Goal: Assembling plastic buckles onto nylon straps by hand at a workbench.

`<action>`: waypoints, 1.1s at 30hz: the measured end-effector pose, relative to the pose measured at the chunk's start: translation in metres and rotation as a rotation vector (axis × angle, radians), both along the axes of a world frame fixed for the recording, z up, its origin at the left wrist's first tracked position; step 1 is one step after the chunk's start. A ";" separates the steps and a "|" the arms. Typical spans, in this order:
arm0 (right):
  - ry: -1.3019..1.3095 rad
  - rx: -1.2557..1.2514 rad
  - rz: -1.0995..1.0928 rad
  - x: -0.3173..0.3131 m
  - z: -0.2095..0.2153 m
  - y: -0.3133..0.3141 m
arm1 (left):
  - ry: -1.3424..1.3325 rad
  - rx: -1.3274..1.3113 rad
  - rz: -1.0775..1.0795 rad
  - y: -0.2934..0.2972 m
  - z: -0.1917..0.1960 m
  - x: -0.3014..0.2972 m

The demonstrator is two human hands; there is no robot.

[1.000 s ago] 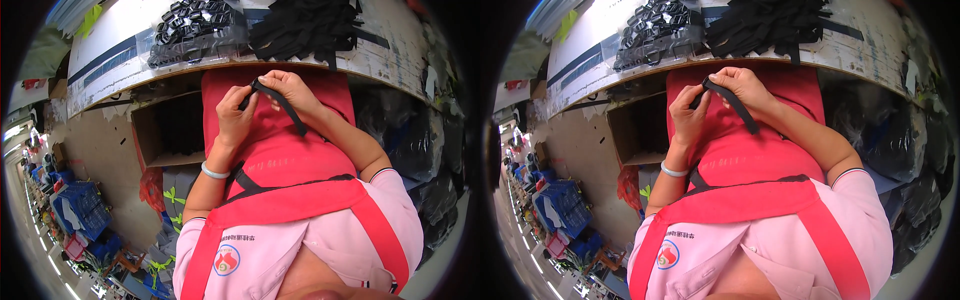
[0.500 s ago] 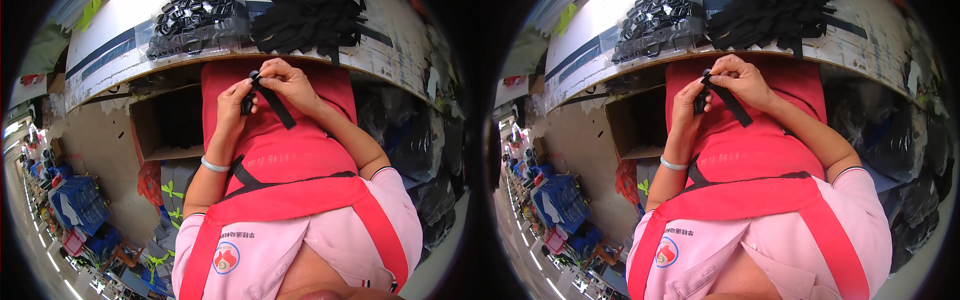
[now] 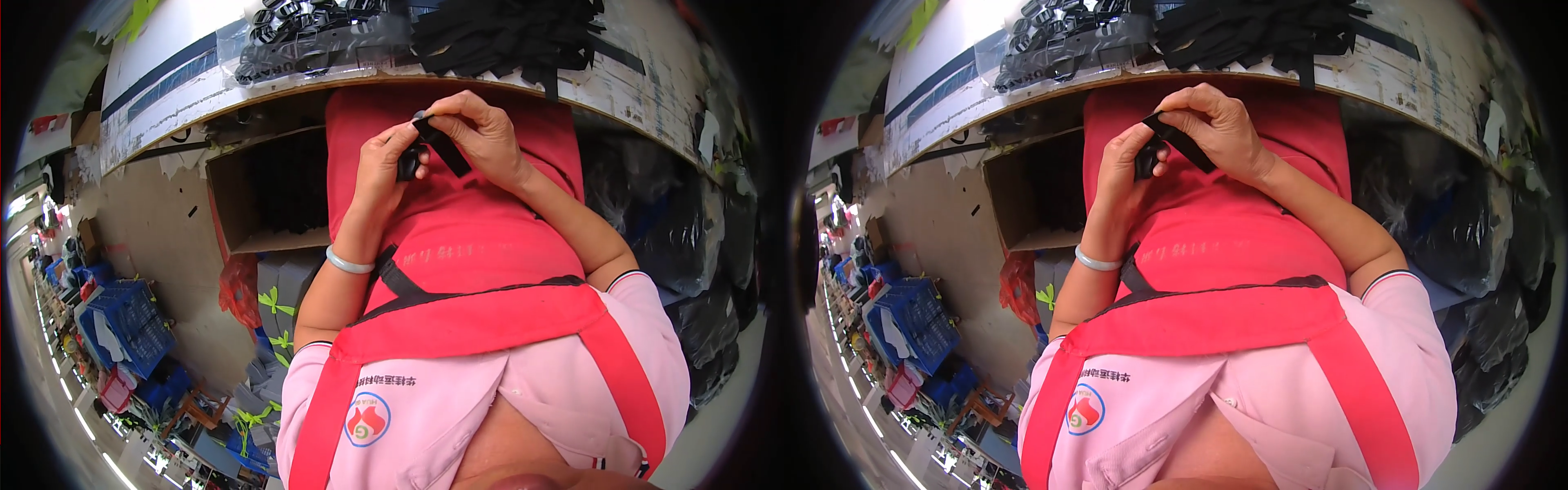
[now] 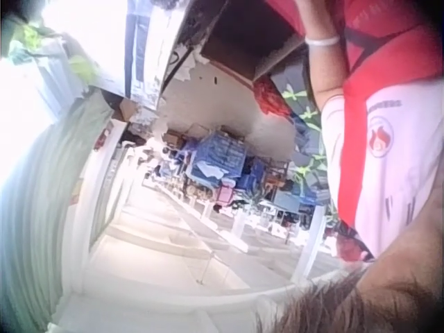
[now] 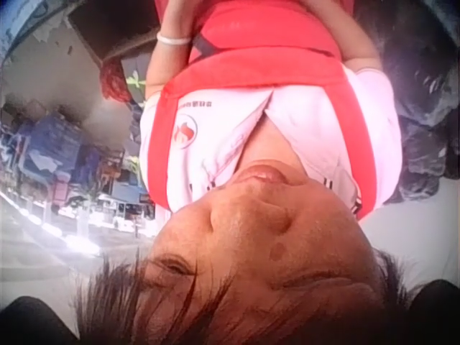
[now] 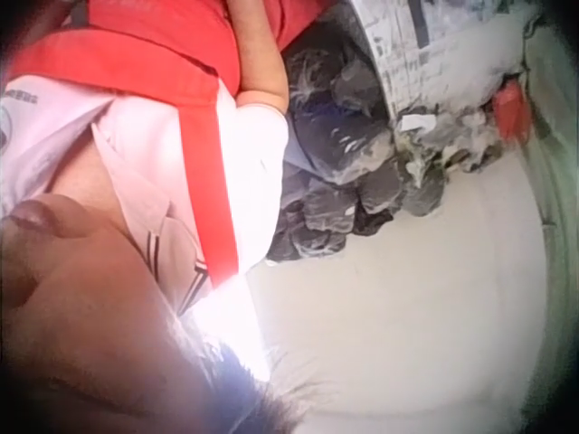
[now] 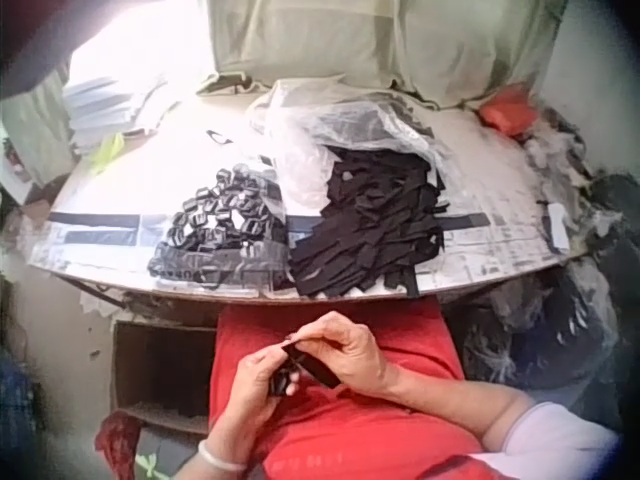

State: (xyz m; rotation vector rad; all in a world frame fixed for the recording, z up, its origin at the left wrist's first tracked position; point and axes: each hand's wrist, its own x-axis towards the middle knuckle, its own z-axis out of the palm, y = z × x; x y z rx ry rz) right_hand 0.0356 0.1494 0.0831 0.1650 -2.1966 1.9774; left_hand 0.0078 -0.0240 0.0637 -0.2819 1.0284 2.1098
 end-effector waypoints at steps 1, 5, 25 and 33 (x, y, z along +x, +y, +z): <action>-0.002 -0.001 0.000 0.002 0.001 0.000 | 0.025 -0.039 0.036 0.001 0.002 0.000; 0.010 -0.180 0.021 0.008 0.037 -0.001 | 0.226 -0.223 0.135 0.002 0.009 0.000; -0.739 -0.275 0.352 -0.002 0.026 0.031 | 1.018 -0.381 0.121 -0.004 0.015 0.010; -0.478 -0.233 0.150 0.003 0.019 0.023 | 1.090 -0.400 0.066 -0.011 0.019 0.018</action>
